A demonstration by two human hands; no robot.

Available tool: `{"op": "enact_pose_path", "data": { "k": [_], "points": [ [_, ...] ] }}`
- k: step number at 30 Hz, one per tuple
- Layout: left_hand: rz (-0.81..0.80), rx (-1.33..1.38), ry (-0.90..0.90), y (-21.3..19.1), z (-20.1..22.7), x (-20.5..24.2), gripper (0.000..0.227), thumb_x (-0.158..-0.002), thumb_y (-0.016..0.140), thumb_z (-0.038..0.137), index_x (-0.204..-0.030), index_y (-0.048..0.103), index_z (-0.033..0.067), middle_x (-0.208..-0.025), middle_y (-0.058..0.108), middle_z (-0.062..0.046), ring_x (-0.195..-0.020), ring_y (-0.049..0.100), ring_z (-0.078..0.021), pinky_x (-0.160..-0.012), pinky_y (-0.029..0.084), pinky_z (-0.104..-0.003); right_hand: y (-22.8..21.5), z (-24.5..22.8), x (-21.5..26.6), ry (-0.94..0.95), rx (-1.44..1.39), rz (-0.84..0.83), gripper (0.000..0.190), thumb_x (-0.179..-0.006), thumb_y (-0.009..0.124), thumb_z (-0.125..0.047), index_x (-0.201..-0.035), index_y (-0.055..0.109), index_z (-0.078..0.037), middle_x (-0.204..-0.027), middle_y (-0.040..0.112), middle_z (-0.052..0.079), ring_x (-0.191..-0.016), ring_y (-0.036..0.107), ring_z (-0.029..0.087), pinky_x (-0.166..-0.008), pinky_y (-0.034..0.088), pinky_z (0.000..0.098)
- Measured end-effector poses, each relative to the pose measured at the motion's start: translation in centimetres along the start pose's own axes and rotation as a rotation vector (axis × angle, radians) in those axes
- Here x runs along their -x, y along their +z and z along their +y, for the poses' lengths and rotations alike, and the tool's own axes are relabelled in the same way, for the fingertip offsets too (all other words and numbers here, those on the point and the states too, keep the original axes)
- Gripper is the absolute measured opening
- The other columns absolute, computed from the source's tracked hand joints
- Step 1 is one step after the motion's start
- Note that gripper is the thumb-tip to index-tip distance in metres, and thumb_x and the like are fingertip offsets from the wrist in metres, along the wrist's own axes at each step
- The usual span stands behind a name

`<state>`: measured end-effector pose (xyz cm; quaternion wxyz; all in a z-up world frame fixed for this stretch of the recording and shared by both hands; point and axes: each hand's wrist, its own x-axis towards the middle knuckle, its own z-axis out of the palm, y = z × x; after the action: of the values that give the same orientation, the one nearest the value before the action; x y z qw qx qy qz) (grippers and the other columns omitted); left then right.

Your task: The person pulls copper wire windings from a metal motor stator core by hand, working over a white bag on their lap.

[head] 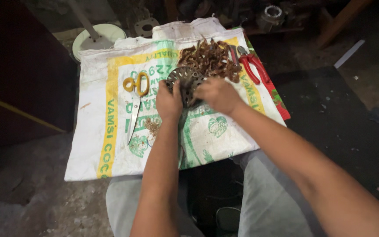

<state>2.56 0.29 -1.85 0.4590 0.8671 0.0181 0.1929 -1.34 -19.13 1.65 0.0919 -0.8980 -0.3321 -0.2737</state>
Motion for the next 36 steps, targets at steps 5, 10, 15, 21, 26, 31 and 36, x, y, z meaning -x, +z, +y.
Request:
{"op": "enact_pose_path", "data": {
  "k": [5,10,15,21,26,31,36],
  "points": [
    [0.049,0.004,0.036,0.3,0.0,0.6,0.047,-0.098,0.06,0.045,-0.117,0.059,0.0025,-0.104,0.07,-0.025,-0.096,0.065,-0.0469,-0.081,0.05,-0.054,-0.9,-1.2,-0.3,0.053,-0.006,0.142,0.025,-0.078,0.066,-0.001,-0.094,0.08,-0.014,-0.099,0.076,0.005,-0.089,0.069,0.026,-0.08,0.057,0.04],
    [0.001,-0.014,-0.006,-0.1,0.2,0.4,0.045,-0.099,0.059,0.045,-0.113,0.059,0.0033,-0.102,0.071,-0.024,-0.096,0.066,-0.0465,-0.082,0.05,-0.054,-1.4,-1.7,-0.7,0.016,0.021,0.13,0.026,-0.077,0.066,-0.001,-0.096,0.08,-0.014,-0.099,0.076,0.006,-0.089,0.069,0.028,-0.079,0.057,0.0397],
    [0.041,-0.005,0.031,-0.1,0.0,0.4,0.045,-0.099,0.059,0.045,-0.114,0.059,0.0031,-0.101,0.07,-0.025,-0.095,0.066,-0.0471,-0.08,0.05,-0.054,-0.4,-1.6,-0.6,-0.005,-0.07,0.103,0.025,-0.079,0.066,0.0,-0.099,0.077,-0.008,-0.108,0.075,0.009,-0.1,0.071,0.028,-0.088,0.059,0.0364],
    [0.034,0.029,0.06,-0.5,0.1,0.3,0.043,-0.1,0.059,0.044,-0.113,0.059,0.003,-0.1,0.071,-0.025,-0.094,0.066,-0.0475,-0.081,0.05,-0.054,0.1,-0.9,0.2,0.236,0.081,0.146,0.031,-0.077,0.066,0.001,-0.103,0.079,-0.01,-0.109,0.076,0.008,-0.102,0.07,0.028,-0.092,0.058,0.0385],
    [0.006,0.074,0.026,-0.4,0.0,0.6,0.041,-0.098,0.059,0.043,-0.11,0.06,0.0033,-0.1,0.072,-0.024,-0.094,0.067,-0.0468,-0.079,0.051,-0.054,-0.2,0.1,0.1,-0.031,-0.118,0.007,0.031,-0.074,0.068,0.0,-0.102,0.079,-0.008,-0.103,0.075,0.009,-0.1,0.069,0.031,-0.09,0.058,0.0405],
    [0.038,0.041,0.045,-0.5,0.2,0.2,0.042,-0.098,0.059,0.042,-0.111,0.06,0.0025,-0.099,0.071,-0.026,-0.093,0.066,-0.0473,-0.08,0.05,-0.054,-0.2,-1.6,-0.5,0.139,-0.089,0.114,0.035,-0.073,0.064,0.004,-0.105,0.076,-0.006,-0.105,0.073,0.013,-0.101,0.069,0.03,-0.089,0.058,0.0387],
    [0.02,-0.003,0.003,0.0,0.1,0.2,0.043,-0.098,0.058,0.044,-0.109,0.059,0.0024,-0.099,0.071,-0.025,-0.093,0.066,-0.0474,-0.078,0.05,-0.054,-0.7,-3.2,0.3,-0.028,-0.22,-0.037,0.036,-0.072,0.064,0.004,-0.103,0.077,-0.007,-0.097,0.074,0.01,-0.094,0.068,0.031,-0.081,0.058,0.0406]
  ]
}}
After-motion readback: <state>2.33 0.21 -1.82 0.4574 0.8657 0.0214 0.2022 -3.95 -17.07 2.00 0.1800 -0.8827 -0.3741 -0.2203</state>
